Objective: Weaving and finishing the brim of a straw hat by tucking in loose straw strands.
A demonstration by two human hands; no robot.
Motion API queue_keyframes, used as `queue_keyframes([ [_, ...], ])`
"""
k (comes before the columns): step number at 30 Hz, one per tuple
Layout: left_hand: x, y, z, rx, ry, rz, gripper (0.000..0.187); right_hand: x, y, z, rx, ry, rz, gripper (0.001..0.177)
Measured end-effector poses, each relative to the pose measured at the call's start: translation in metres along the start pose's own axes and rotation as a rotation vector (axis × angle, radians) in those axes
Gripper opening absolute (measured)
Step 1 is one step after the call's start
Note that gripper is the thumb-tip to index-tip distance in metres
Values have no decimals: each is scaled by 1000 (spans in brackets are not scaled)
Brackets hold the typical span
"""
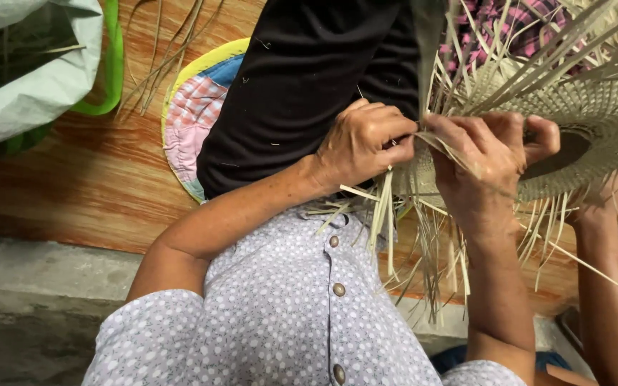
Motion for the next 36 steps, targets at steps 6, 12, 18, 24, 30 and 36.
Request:
queue_keyframes([
  [6,3,-3,0,144,-129,-241,11,-38,14,-35,152,265,-345,13],
  [12,-11,-2,-4,-170,59,161,10,-15,8,-18,12,112,-264,16],
  [18,-13,-8,-1,-173,-12,100,9,4,7,2,-28,55,-64,12],
  [24,-19,-18,3,-204,62,203,9,5,12,7,27,21,-66,12],
  [30,-6,-5,10,1,-74,-45,8,-6,23,-5,46,-109,-133,15],
  [36,1,-2,13,114,-183,-241,9,-14,19,-19,118,93,-93,15],
])
Point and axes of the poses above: each hand's wrist, its own z-axis towards the middle knuckle, its own x-axis out of the back of the hand, y = z × x, the point moved 1 cm from there along z, towards the middle knuckle, and after that the axes turned 15 degrees about x, right-handed, at the moved point
